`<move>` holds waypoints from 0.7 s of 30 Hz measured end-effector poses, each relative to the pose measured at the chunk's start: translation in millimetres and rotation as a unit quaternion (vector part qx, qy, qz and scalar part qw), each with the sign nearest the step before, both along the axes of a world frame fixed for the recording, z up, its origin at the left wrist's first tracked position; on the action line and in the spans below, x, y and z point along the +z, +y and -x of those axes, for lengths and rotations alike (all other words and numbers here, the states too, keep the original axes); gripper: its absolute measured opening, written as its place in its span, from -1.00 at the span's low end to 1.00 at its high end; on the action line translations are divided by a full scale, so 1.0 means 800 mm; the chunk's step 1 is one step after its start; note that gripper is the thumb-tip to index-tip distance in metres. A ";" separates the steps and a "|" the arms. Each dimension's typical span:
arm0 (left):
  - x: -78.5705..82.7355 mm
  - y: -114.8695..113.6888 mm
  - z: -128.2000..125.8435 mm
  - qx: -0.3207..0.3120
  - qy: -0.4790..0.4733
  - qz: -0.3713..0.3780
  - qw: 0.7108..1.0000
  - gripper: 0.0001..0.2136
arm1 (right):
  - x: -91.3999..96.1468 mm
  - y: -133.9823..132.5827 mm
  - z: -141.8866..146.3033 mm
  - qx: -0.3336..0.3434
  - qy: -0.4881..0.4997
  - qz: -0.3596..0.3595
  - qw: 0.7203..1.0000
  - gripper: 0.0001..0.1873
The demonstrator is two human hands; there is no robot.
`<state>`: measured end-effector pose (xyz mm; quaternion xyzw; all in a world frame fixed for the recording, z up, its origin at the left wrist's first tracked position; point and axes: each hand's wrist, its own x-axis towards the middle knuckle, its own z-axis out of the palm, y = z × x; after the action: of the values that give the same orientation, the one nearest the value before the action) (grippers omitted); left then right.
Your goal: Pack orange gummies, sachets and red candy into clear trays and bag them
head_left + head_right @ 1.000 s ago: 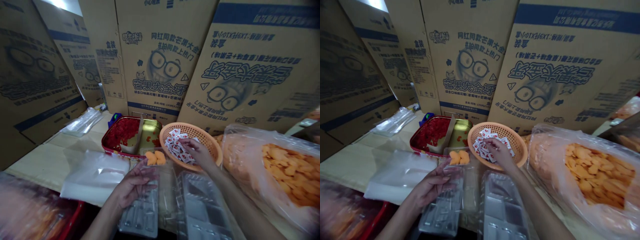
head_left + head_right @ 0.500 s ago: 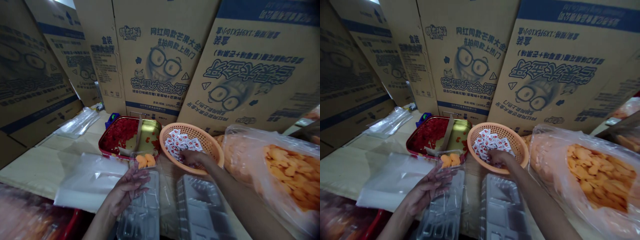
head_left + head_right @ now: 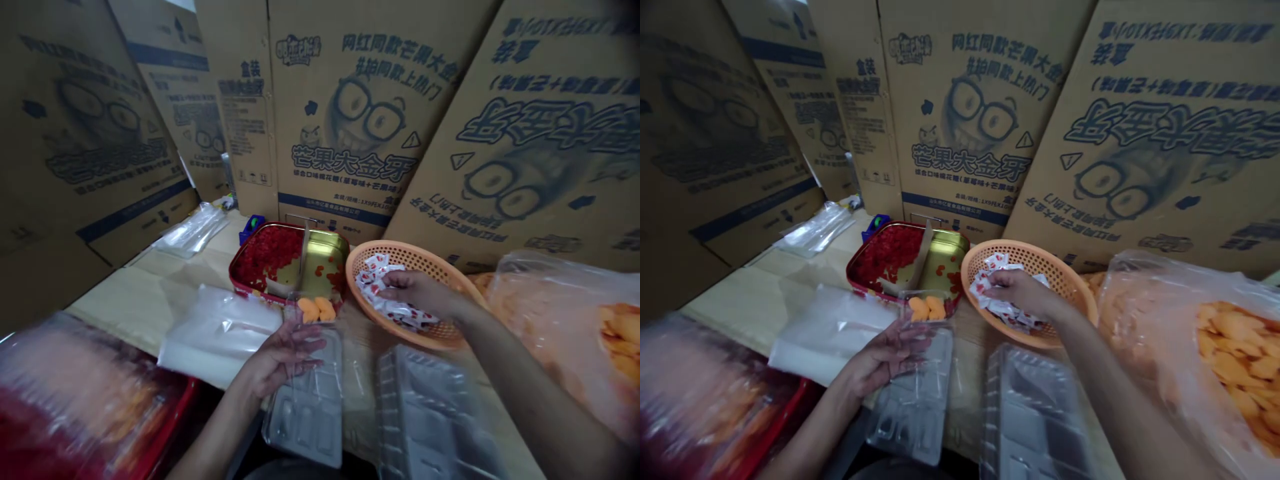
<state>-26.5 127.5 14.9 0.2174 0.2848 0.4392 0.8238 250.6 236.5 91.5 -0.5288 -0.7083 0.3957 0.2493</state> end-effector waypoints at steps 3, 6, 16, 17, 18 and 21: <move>0.001 -0.001 -0.002 -0.005 -0.019 -0.002 1.000 -0.35 | 0.017 -0.029 0.066 0.149 -0.032 0.045 0.987 -0.85; 0.001 -0.006 -0.001 -0.008 -0.028 -0.013 0.999 -0.30 | 0.010 -0.044 0.117 0.234 -0.109 0.003 0.966 -0.91; 0.008 -0.019 0.019 -0.005 -0.020 -0.022 1.000 -0.32 | -0.001 -0.051 0.139 0.253 -0.048 -0.072 0.964 -0.86; 0.007 -0.020 0.023 0.003 -0.025 -0.019 1.000 -0.31 | 0.001 -0.052 0.137 0.208 -0.042 -0.078 0.974 -0.87; 0.006 -0.020 0.026 0.012 -0.030 -0.016 0.999 -0.30 | 0.002 -0.054 0.136 0.163 -0.038 -0.078 0.983 -0.88; 0.004 -0.020 0.035 0.038 -0.041 -0.011 0.998 -0.23 | -0.004 -0.063 0.142 0.078 -0.025 -0.057 0.995 -0.91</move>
<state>-54.7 111.5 17.9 0.1974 0.2542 0.4822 0.8148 136.8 185.8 88.3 -0.4667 -0.7747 0.3595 0.2298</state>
